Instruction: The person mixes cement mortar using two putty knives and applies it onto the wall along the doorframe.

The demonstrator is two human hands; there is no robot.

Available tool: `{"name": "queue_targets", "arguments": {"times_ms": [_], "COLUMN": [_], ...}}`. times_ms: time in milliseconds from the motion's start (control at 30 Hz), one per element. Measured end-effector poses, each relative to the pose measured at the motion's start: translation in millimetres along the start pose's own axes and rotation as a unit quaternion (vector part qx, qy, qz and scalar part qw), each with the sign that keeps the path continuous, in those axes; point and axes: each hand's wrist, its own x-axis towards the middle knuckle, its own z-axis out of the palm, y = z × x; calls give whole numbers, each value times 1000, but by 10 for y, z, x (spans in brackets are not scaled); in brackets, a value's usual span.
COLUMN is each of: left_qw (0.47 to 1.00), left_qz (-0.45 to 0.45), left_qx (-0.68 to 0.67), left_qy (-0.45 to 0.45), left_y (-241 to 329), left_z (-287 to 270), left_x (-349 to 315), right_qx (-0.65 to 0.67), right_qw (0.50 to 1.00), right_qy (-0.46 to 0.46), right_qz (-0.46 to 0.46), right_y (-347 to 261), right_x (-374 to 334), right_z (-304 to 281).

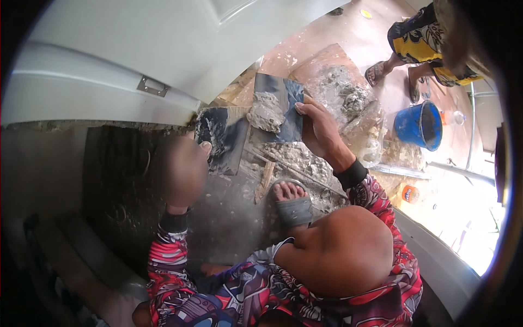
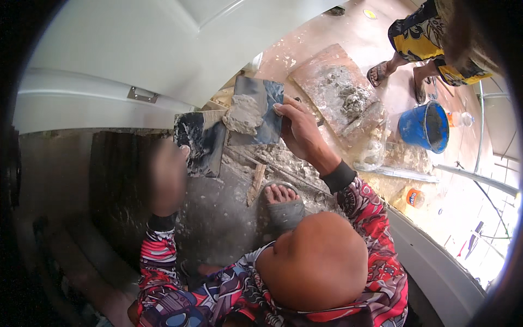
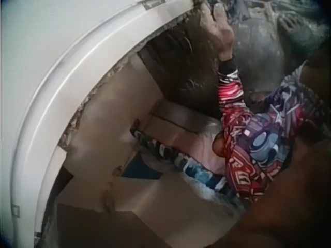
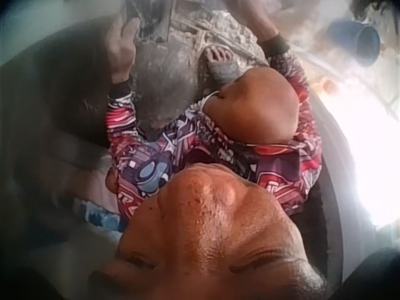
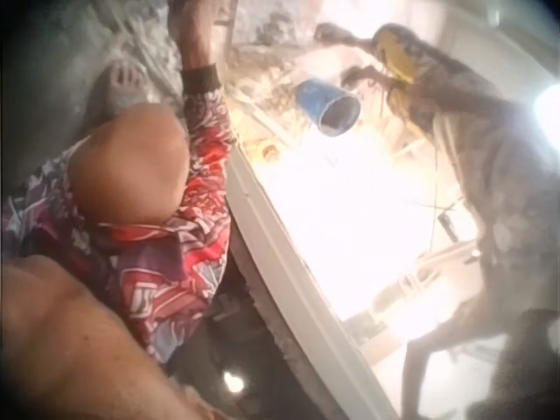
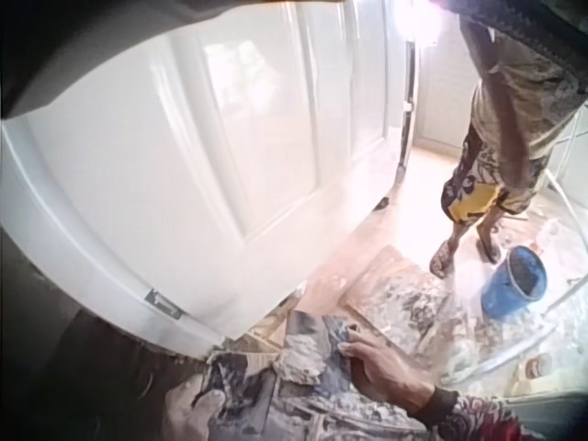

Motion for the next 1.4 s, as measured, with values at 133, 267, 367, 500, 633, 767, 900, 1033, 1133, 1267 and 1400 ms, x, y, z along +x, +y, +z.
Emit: {"name": "queue_targets", "arguments": {"times_ms": [133,267,367,500,633,767,900,1033,1133,1267,1400], "left_qw": [1000,1000,999,997,995,973,960,973,992,938,871], "left_qz": [-13,-10,36,47,68,180,210,147,4,-193,-250], "left_qx": [4,3,25,54,70,133,168,144,36,-276,-404], "left_qy": [-15,-7,-6,-11,-35,-59,-72,-105,-125,-81,-121], "left_y": [-102,-128,-196,-161,-217,-280,-324,-392,-584,-900,-1023], "left_z": [-112,-151,-187,-202,-242,-184,-143,-127,-144,22,161], "left_x": [-119,-225,-249,-242,-215,-94,-7,55,40,-85,-114], "right_qx": [-80,-156,-191,-263,-270,-273,-308,-276,-270,-300,-268], "right_qw": [997,988,982,964,962,961,949,960,962,953,962], "right_qy": [21,7,-4,-33,-33,-46,-61,-22,9,-7,17], "right_qz": [-2,8,8,4,11,21,14,32,40,39,41], "right_y": [69,34,56,84,91,131,130,140,215,292,310], "right_x": [25,-34,-60,-34,-41,7,50,94,119,186,182], "right_z": [61,238,395,401,476,477,474,443,484,412,363]}}
